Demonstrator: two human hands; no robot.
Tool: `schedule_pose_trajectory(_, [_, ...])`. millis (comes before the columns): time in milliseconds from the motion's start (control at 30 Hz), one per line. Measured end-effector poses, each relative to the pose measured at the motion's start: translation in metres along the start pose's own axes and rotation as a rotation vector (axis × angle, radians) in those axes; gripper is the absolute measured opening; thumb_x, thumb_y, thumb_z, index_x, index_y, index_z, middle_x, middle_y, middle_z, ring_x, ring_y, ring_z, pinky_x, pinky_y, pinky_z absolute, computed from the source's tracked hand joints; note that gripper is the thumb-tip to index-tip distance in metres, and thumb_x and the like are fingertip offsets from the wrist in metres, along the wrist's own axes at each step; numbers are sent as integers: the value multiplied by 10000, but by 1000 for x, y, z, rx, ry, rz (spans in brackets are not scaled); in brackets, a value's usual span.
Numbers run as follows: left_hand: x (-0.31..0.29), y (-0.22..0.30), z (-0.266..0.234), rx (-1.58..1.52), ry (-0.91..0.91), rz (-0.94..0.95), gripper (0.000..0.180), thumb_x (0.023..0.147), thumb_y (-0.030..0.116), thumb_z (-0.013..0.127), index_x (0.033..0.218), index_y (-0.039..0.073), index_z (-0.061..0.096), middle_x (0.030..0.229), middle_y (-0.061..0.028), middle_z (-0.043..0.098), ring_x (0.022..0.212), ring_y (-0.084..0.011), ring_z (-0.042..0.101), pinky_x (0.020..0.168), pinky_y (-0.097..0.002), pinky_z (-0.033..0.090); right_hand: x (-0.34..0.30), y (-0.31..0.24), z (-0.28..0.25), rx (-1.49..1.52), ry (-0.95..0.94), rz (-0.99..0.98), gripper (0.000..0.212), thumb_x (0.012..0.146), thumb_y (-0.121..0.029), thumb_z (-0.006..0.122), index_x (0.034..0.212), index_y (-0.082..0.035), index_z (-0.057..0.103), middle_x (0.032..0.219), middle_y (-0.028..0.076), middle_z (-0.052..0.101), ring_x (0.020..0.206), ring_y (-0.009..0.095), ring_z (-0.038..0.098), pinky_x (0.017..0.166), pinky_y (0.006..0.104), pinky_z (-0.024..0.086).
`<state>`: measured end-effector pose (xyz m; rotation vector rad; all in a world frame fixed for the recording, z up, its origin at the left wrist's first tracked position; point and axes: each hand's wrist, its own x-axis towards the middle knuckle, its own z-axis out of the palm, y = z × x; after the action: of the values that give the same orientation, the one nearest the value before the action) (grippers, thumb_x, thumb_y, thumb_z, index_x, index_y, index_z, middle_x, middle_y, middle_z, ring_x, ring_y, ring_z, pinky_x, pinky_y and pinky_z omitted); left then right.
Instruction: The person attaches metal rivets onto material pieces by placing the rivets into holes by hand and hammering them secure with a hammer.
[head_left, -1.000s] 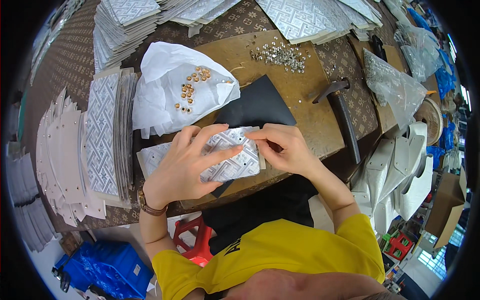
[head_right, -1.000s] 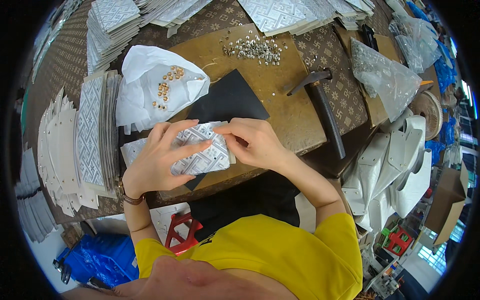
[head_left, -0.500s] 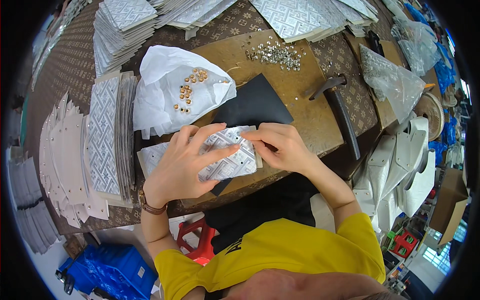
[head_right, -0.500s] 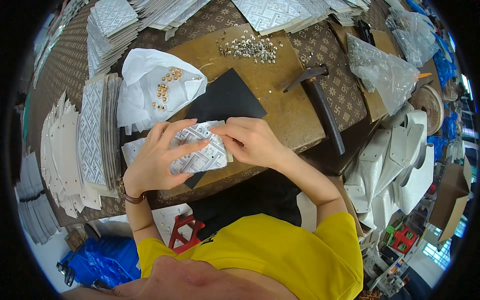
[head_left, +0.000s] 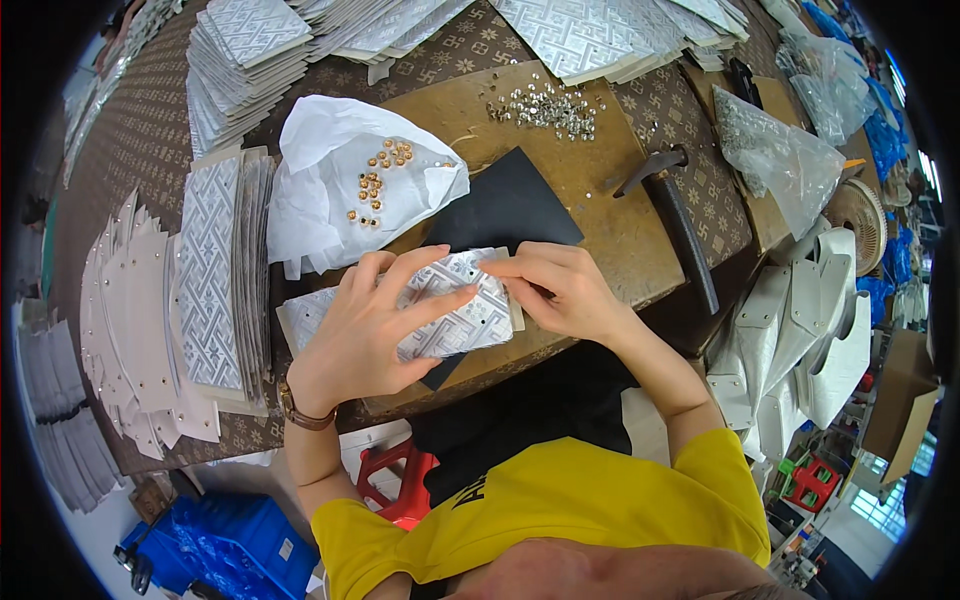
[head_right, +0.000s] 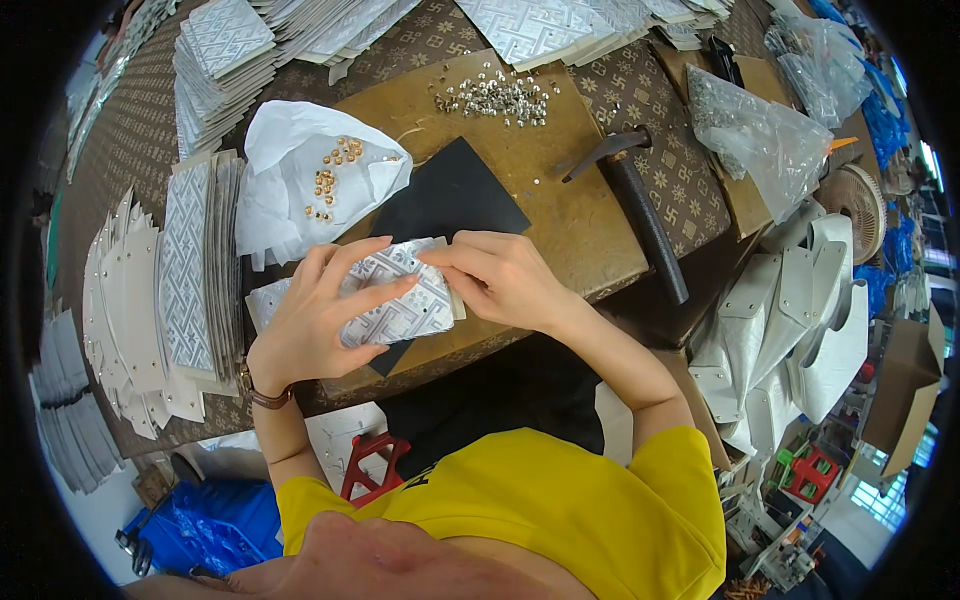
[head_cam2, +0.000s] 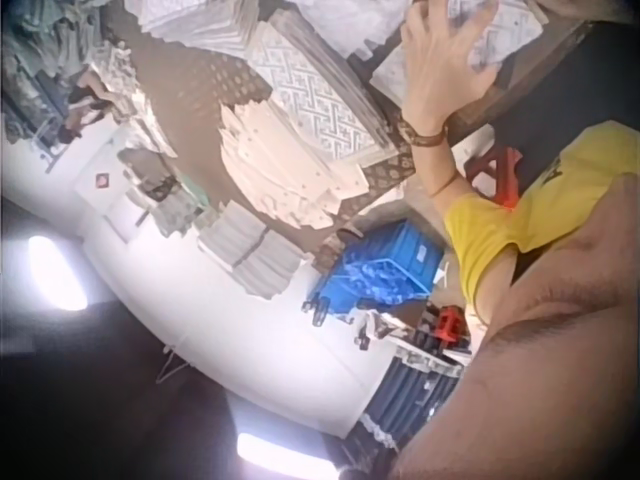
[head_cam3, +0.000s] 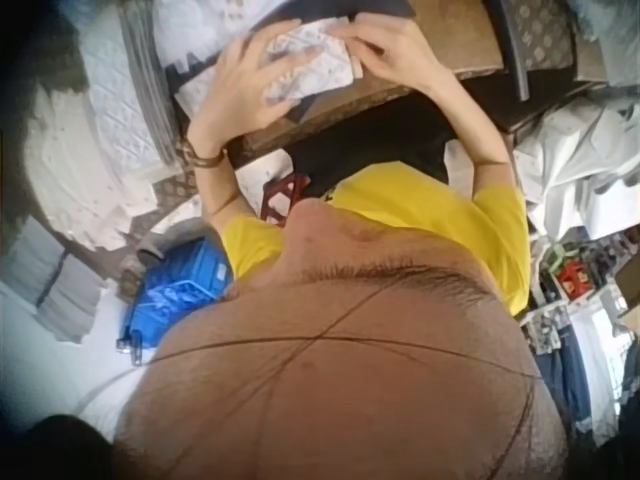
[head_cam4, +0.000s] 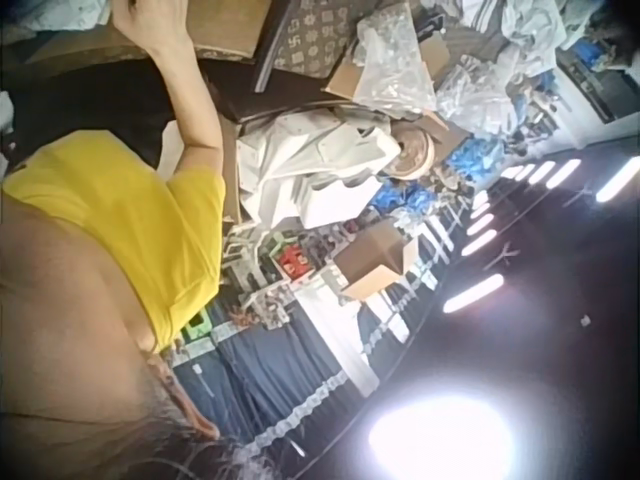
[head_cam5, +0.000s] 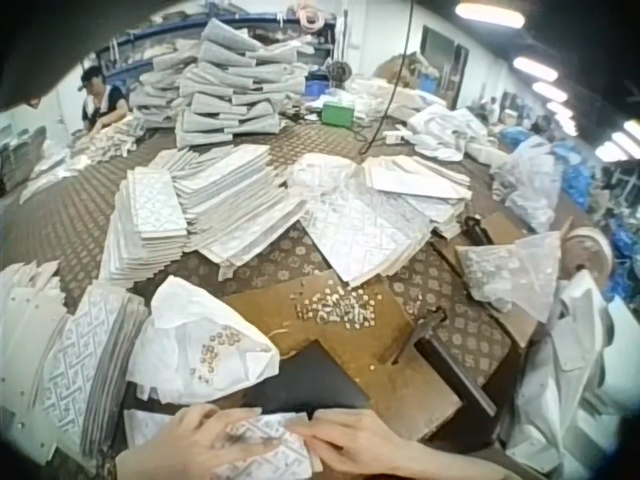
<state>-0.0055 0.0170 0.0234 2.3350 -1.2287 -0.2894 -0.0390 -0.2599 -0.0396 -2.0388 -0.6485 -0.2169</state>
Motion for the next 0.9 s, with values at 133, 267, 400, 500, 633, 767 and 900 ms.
schedule_pose_trajectory(133, [-2,0,0,-2,-8,1,802,667,208,887,1428,316,659,1532,-77,503,1246,-352,502,1029,-458,469,1,-2,-1,-3,-9,6,351,852,75,703,1172,-55,764,726,83,580,614,242,580,562,357,452])
schedule_pose_trajectory(267, [-1,0,0,-4,-1,-3,800,668,215,888,1428,315,657,1529,-73,504,1239,-345,503,1017,-453,470,1,-2,-1,1,-15,16,354,852,77,704,1175,-54,765,721,79,576,607,233,571,556,351,444])
schedule_pose_trajectory(400, [-1,0,0,-15,-23,-20,798,668,215,887,1428,312,662,1539,-72,500,1236,-348,502,1026,-458,459,3,-1,-2,-1,-23,9,361,848,82,705,1178,-53,764,715,75,573,599,226,567,547,347,437])
schedule_pose_trajectory(500, [-1,1,0,-33,-41,-42,806,664,211,884,1434,307,669,1564,-79,491,1238,-365,497,1063,-471,436,4,-2,-3,8,-22,8,369,842,84,707,1181,-53,763,710,72,571,594,224,565,542,345,433])
schedule_pose_trajectory(633, [0,4,1,-18,-35,-39,801,673,207,879,1438,310,663,1562,-75,494,1217,-364,498,1056,-468,439,3,-3,-4,21,-17,23,380,833,83,712,1185,-53,761,706,68,569,589,221,563,535,344,428])
schedule_pose_trajectory(767, [0,3,1,-23,-36,-38,785,685,212,873,1435,309,664,1561,-77,494,1207,-368,497,1053,-466,440,4,-1,-4,19,-27,11,383,828,80,716,1185,-53,761,705,67,567,587,220,562,530,341,425])
schedule_pose_trajectory(900, [0,4,1,-14,-34,-30,767,690,220,868,1426,306,671,1562,-75,495,1204,-372,496,1052,-463,440,3,-1,-3,18,-24,1,374,823,80,714,1168,-53,765,701,65,562,584,218,561,528,340,424])
